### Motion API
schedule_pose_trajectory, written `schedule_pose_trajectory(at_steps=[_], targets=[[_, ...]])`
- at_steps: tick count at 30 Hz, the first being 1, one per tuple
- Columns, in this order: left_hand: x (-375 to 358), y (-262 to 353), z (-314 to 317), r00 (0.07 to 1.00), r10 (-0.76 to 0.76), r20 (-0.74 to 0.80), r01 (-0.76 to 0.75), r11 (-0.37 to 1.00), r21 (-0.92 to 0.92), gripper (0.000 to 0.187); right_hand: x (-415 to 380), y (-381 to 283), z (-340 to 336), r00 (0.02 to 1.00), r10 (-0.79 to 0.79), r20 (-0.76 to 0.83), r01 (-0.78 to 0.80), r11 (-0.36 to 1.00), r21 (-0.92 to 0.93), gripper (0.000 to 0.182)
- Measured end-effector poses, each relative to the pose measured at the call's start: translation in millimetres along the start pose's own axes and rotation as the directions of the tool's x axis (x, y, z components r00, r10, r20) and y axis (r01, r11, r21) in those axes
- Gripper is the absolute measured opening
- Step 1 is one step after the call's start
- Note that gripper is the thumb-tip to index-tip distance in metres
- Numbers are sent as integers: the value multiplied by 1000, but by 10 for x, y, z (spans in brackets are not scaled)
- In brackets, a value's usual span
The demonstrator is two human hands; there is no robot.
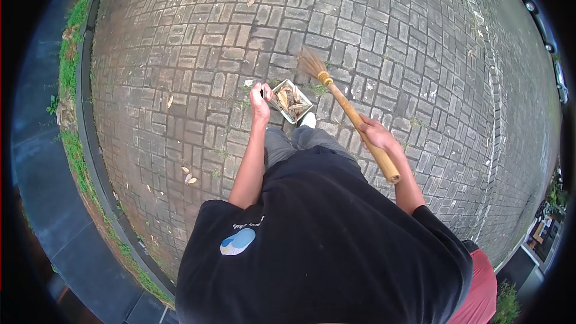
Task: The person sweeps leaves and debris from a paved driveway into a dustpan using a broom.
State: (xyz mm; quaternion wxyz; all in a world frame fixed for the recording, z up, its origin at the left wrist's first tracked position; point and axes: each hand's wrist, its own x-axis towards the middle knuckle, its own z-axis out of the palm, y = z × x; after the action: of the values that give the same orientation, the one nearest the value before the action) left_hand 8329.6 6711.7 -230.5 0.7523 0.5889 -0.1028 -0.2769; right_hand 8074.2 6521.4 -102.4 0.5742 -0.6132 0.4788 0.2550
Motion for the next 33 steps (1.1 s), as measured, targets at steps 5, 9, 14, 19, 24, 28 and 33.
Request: schedule_pose_trajectory(at_steps=[5, 9, 14, 19, 24, 28, 33], targets=[[-144, 3, -124, 997, -14, -78, 8, 997, -83, 42, 727, 166, 458, 988, -57, -143, 58, 998, 3, 45], [-233, 46, -362, 985, 18, -171, -48, 983, -175, 43, 1032, 229, 379, 986, 45, 161, -81, 970, 227, 33], [-408, 398, -658, 926, 60, -372, -140, 971, -194, 46, 476, 97, 355, 978, 36, 207, -69, 986, 152, 45], [-677, 708, -1039, 824, 143, -549, -291, 937, -193, 53, 193, -255, 386, 993, -58, 107, 33, 975, 218, 61], [-968, 959, -1358, 667, 208, -716, -406, 906, -115, 60, 944, -333, 409, 977, -23, 212, 13, 999, 50, 36], [-1176, 1131, -1690, 545, 209, -812, -493, 863, -109, 59, 1430, -754, 360, 994, -88, 63, 103, 953, -286, 17], [-1294, 1165, -2330, 436, 221, -872, -558, 827, -69, 57, 1379, -1052, 793, 993, 10, 115, 10, 985, -170, 21]])
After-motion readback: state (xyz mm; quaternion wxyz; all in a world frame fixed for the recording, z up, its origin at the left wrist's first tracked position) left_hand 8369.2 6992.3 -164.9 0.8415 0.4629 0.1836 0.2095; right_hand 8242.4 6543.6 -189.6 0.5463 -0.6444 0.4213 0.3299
